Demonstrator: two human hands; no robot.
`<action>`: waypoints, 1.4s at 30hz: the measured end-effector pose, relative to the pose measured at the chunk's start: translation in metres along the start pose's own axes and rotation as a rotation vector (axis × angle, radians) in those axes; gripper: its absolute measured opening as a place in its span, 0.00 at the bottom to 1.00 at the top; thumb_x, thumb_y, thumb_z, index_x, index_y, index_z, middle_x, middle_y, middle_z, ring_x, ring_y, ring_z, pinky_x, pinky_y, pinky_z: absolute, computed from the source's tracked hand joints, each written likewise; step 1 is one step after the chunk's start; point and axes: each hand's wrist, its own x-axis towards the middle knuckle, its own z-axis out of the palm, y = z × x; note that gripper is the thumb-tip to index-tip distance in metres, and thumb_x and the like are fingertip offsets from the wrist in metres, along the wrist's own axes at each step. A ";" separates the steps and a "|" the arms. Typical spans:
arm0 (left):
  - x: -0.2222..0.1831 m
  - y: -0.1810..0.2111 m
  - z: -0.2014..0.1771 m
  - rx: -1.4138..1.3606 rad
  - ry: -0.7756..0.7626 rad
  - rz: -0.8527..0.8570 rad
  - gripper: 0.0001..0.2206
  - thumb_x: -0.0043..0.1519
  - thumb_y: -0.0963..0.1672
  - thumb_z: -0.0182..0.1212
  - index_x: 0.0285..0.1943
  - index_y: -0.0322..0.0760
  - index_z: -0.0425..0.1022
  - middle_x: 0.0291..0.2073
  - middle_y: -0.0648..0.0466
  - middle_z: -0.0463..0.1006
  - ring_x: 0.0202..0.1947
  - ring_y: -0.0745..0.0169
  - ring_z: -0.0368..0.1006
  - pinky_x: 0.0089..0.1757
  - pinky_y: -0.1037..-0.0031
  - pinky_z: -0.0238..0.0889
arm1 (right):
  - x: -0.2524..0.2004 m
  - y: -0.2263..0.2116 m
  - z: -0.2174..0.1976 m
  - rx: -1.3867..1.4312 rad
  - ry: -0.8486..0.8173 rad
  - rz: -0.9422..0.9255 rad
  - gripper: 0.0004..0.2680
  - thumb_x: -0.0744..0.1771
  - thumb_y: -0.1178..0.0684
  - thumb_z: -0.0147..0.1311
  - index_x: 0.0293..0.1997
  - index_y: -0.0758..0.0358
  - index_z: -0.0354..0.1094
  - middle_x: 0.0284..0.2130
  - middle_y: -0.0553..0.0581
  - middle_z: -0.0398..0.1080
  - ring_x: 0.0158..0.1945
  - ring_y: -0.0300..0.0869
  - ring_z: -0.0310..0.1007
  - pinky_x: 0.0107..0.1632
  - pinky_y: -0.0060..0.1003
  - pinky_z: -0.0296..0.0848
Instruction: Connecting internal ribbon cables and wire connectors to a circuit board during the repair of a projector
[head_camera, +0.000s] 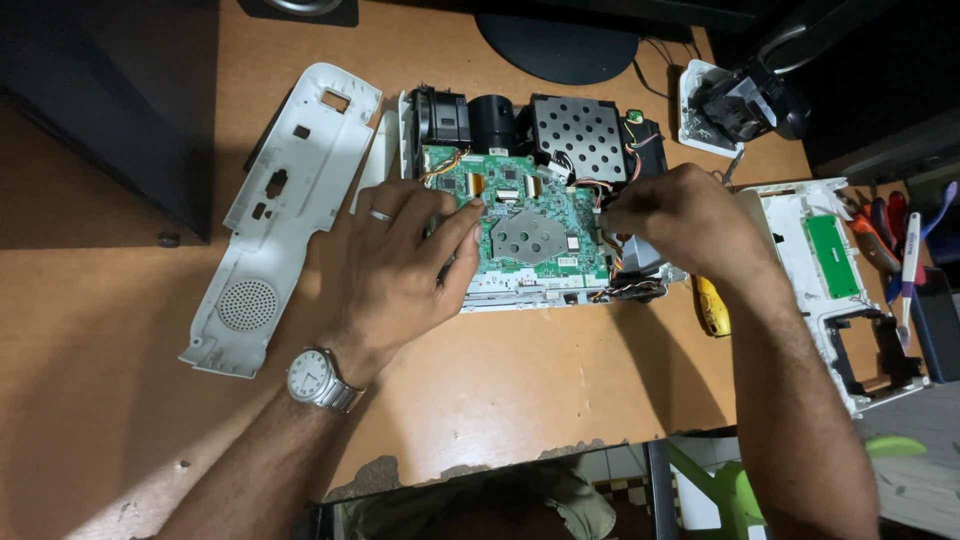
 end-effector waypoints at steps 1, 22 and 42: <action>0.000 0.000 0.000 -0.001 0.000 0.000 0.09 0.60 0.40 0.64 0.48 0.42 0.81 0.32 0.51 0.74 0.39 0.49 0.72 0.40 0.63 0.64 | 0.000 0.000 0.000 0.000 0.000 0.001 0.08 0.66 0.53 0.57 0.42 0.67 0.81 0.27 0.70 0.76 0.31 0.58 0.77 0.37 0.44 0.67; 0.008 0.007 -0.016 0.074 -0.303 0.023 0.08 0.65 0.43 0.63 0.50 0.35 0.78 0.39 0.52 0.73 0.43 0.48 0.71 0.50 0.54 0.66 | 0.006 -0.014 0.003 -0.050 -0.037 0.170 0.10 0.64 0.48 0.56 0.42 0.57 0.81 0.38 0.52 0.81 0.44 0.41 0.75 0.46 0.38 0.65; 0.005 0.008 -0.008 0.000 -0.335 0.101 0.06 0.68 0.41 0.55 0.44 0.31 0.76 0.39 0.49 0.74 0.43 0.52 0.66 0.48 0.59 0.59 | 0.009 -0.023 0.002 -0.115 -0.018 0.386 0.09 0.65 0.46 0.57 0.43 0.51 0.81 0.40 0.52 0.79 0.48 0.44 0.73 0.53 0.41 0.60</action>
